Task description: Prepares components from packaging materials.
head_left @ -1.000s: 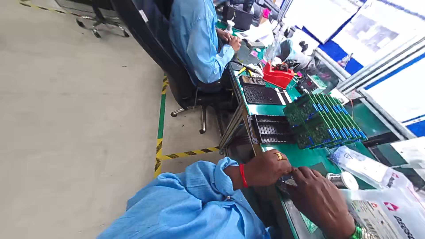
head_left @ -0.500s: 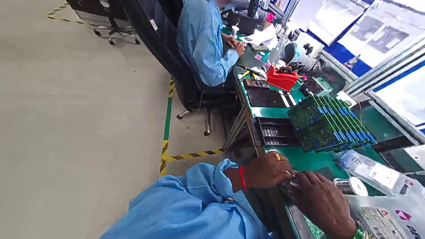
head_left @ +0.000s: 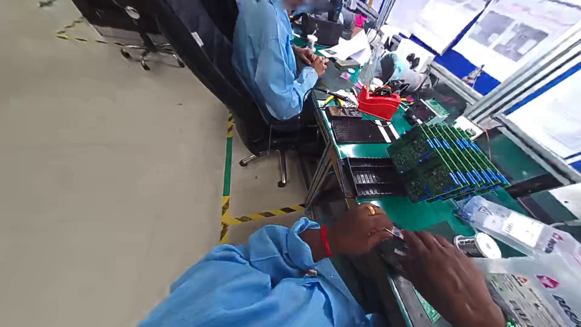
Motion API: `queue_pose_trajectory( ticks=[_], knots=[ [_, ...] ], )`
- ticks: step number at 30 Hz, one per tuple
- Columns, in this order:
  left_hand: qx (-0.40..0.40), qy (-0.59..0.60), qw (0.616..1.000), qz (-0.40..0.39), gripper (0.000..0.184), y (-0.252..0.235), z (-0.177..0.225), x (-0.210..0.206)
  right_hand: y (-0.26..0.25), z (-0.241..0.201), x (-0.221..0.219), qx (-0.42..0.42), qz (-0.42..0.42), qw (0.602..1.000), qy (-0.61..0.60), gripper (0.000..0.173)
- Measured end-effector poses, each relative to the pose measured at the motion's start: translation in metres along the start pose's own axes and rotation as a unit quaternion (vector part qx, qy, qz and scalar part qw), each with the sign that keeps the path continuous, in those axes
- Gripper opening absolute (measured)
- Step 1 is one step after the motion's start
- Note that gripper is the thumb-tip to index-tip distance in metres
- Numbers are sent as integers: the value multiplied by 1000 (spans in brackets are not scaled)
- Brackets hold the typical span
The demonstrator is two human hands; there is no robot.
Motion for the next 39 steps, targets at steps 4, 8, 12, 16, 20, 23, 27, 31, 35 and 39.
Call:
queue_pose_trajectory(
  ticks=[4, 8, 12, 16, 20, 23, 27, 31, 35, 39],
  knots=[
    [10, -1, 1000, 12, 14, -1, -1, -2, 13, 17, 31, -46, 33, 998, -29, 51],
    [48, 7, 999, 25, 19, 2, -1, -5, 26, 67, 52, -121, 19, 988, -90, 48],
    [135, 136, 981, 23, 60, 12, -7, -19, 37, 125, 22, -200, -97, 953, -206, 31],
    [217, 307, 927, -15, 105, 28, -17, -39, 36, 150, -31, -223, -182, 926, -243, 37],
    [226, 319, 917, -84, 87, 36, -20, -50, 33, 155, -69, -215, -216, 913, -271, 38],
    [210, 265, 934, -117, 76, 36, -27, -50, 30, 152, -83, -214, -214, 912, -278, 37],
    [181, 240, 943, -145, 90, 34, -34, -51, 33, 142, -71, -249, -128, 915, -290, 53],
    [155, 258, 935, -188, 93, 31, -50, -51, 62, 107, -6, -205, 79, 949, -227, 49],
    [142, 261, 923, -247, 97, 25, -65, -54, 131, 65, 47, -280, 292, 913, -59, 47],
    [94, 188, 946, -246, 99, 16, -77, -59, 207, 55, 47, -485, 350, 801, -20, 72]
  ],
)
Point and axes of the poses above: each hand's wrist, its own y-axis away from the middle knuckle, its own x-axis out of the back of the hand, z = x × y, the point moved 1 cm from there along -y, towards the middle knuckle, and after that the axes turned 14 degrees about x, right-handed, at the moved point
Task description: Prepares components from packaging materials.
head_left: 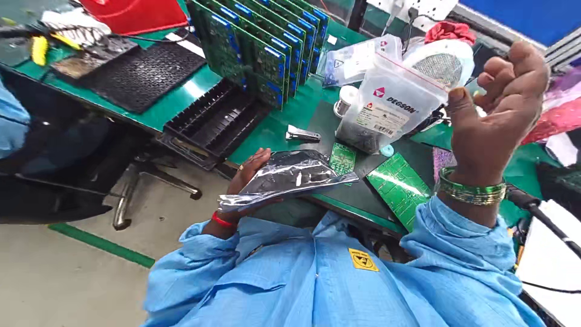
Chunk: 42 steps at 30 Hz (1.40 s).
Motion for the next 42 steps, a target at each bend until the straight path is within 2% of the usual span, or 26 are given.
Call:
queue_pose_trajectory(
  ticks=[2, 5, 9, 13, 16, 22, 25, 27, 29, 31, 32, 36, 38, 42],
  knots=[
    [7, -1, 1000, 13, 97, -4, -5, 0, 7, 28, 1, -89, -6, 995, -54, 81],
    [-2, 75, 997, 20, 93, -7, -20, -3, 14, 50, -14, -172, 5, 967, -189, 79],
    [-17, 109, 993, 44, 86, -9, -22, -7, 15, 53, -33, -207, 59, 938, -271, 57],
    [0, 80, 995, 59, 88, -8, -18, -6, 23, 51, -42, -185, 54, 933, -305, 21],
    [4, 94, 994, 55, 86, -8, -20, -6, 30, 52, -49, -172, 90, 922, -335, 9],
    [-29, 115, 992, 51, 76, -12, -7, -7, 17, 38, -60, -36, 219, 908, -356, 18],
    [-47, 166, 985, 28, 69, -15, 2, -7, -2, 15, -43, 40, 228, 902, -365, 21],
    [-66, 180, 981, 23, 58, -17, 6, -7, -12, -5, -34, 81, 236, 893, -374, 16],
    [-88, 182, 979, 29, 38, -19, 6, -8, -23, -23, -36, 102, 236, 885, -388, 11],
    [-94, 178, 978, 51, 21, -20, 8, -10, -32, -35, -53, 126, 212, 879, -408, 13],
    [-91, 174, 978, 64, 20, -20, 12, -11, -34, -42, -64, 132, 194, 874, -424, 15],
    [-83, 220, 969, 75, 54, -18, 34, -9, -28, -73, -91, 163, 56, 841, -514, 12],
    [-85, 250, 961, 86, 61, -12, 41, -8, -19, -88, -91, 180, -26, 814, -551, 4],
    [-76, 252, 963, 54, 74, -2, 42, -6, 0, -103, -93, 172, -151, 780, -582, 8]
  ],
)
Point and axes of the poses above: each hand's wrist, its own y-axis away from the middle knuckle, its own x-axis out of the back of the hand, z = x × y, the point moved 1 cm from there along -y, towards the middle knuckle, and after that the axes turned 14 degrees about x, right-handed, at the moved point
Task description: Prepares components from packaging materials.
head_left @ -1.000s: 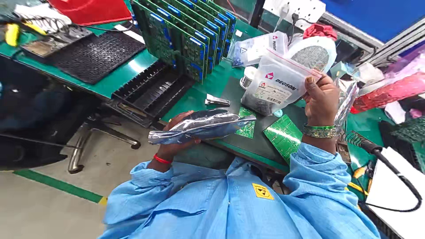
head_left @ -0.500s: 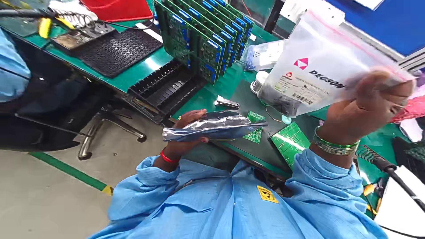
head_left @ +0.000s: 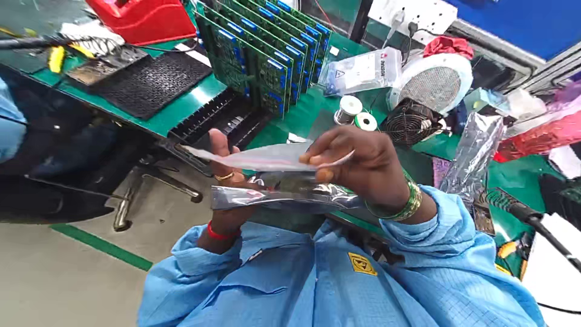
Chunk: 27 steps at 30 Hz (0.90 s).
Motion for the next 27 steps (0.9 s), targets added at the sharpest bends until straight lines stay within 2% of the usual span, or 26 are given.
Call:
queue_pose_trajectory(
  ticks=[3, 5, 7, 8, 10, 12, 13, 16, 18, 20, 23, 25, 27],
  knots=[
    [28, 8, 999, -36, 70, -5, 8, -4, 7, 9, -9, -28, -66, 997, -37, 10],
    [2, -28, 998, -49, 49, -11, 6, -4, 7, 13, -7, -40, -101, 993, -44, 13],
    [-22, -71, 997, -12, 31, -11, 0, -5, 1, 16, 8, -56, -116, 992, -16, 22],
    [-23, -74, 997, 16, 30, -7, -4, -6, -3, 18, 21, -74, -89, 993, 15, 27],
    [-17, -55, 998, 31, 31, -5, -8, -4, -10, 28, 56, -156, 53, 982, 95, 36],
    [-14, -38, 999, 22, 32, -4, -10, -2, -16, 48, 96, -280, 232, 911, 194, 43],
    [-14, -37, 999, 17, 32, -4, -10, -2, -15, 62, 118, -327, 294, 871, 219, 51],
    [-19, -44, 999, 9, 32, -6, -9, -2, -5, 98, 165, -400, 396, 792, 237, 76],
    [-15, -43, 999, 8, 30, -6, -9, -2, 2, 116, 182, -432, 432, 754, 240, 80],
    [-11, -48, 999, 7, 30, -5, -8, -3, 9, 134, 195, -439, 448, 736, 254, 73],
    [2, -48, 999, 8, 30, -6, -6, -4, 9, 151, 207, -382, 466, 733, 316, 58],
    [13, -47, 999, 13, 29, -6, -5, -5, 4, 160, 215, -308, 477, 736, 369, 59],
    [8, -54, 998, 14, 30, -7, -5, -5, -3, 165, 222, -269, 476, 738, 396, 72]
  ],
)
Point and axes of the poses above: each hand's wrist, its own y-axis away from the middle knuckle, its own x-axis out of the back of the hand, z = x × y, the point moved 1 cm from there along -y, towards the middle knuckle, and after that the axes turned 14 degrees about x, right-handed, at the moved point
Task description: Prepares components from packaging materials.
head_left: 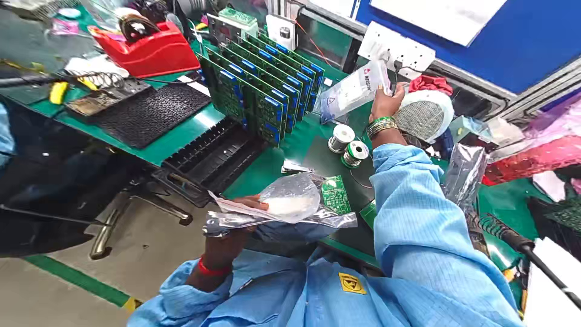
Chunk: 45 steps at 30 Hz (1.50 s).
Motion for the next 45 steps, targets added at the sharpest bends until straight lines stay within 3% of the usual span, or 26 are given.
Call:
queue_pose_trajectory(
  ticks=[1, 4, 6, 13, 17, 22, 25, 28, 32, 34, 37, 39, 43, 45],
  knots=[
    [-4, -3, 1000, -2, 32, -1, 1, 0, -4, -2, -2, 2, -11, 1000, 8, 74],
    [-1, 10, 1000, -16, 38, -5, 3, 0, -14, -13, -8, -24, -60, 997, 38, 45],
    [-2, 3, 1000, -11, 39, -5, 3, 0, -16, -26, -7, -1, -97, 995, 1, 36],
    [6, 0, 1000, 23, 36, 2, -1, 0, -5, -99, 45, 260, -146, 954, -20, 20],
    [7, -16, 999, 48, 33, 5, -3, 0, 16, -145, 91, 357, -130, 918, -113, 2],
    [-21, 6, 999, -29, 56, -6, 3, -1, 88, -184, 116, 412, -216, 855, -231, 13],
    [-28, -14, 999, -44, 65, -1, 6, -2, 144, -181, 110, 382, -338, 822, -253, 11],
    [-43, -23, 998, -38, 57, 6, 12, -8, 180, -177, 110, 318, -490, 765, -271, 10],
    [-53, -11, 998, -41, 92, 5, 19, -11, 190, -183, 117, 324, -628, 673, -220, 14],
    [-85, -59, 995, -11, 88, -3, 22, -10, 185, -183, 115, 326, -662, 637, -224, 18],
    [-161, -126, 979, 10, 55, -27, 28, -13, 165, -183, 109, 331, -690, 599, -234, 41],
    [-167, -113, 979, 19, 44, -40, 31, -18, 139, -178, 100, 327, -666, 628, -235, 51],
    [-120, -33, 992, 35, 33, -41, 34, -10, 75, -141, 72, 247, -514, 817, -86, 24],
    [-101, -23, 990, 94, 20, -29, 43, -2, 48, -108, 50, 172, -478, 860, 43, 24]
  ],
)
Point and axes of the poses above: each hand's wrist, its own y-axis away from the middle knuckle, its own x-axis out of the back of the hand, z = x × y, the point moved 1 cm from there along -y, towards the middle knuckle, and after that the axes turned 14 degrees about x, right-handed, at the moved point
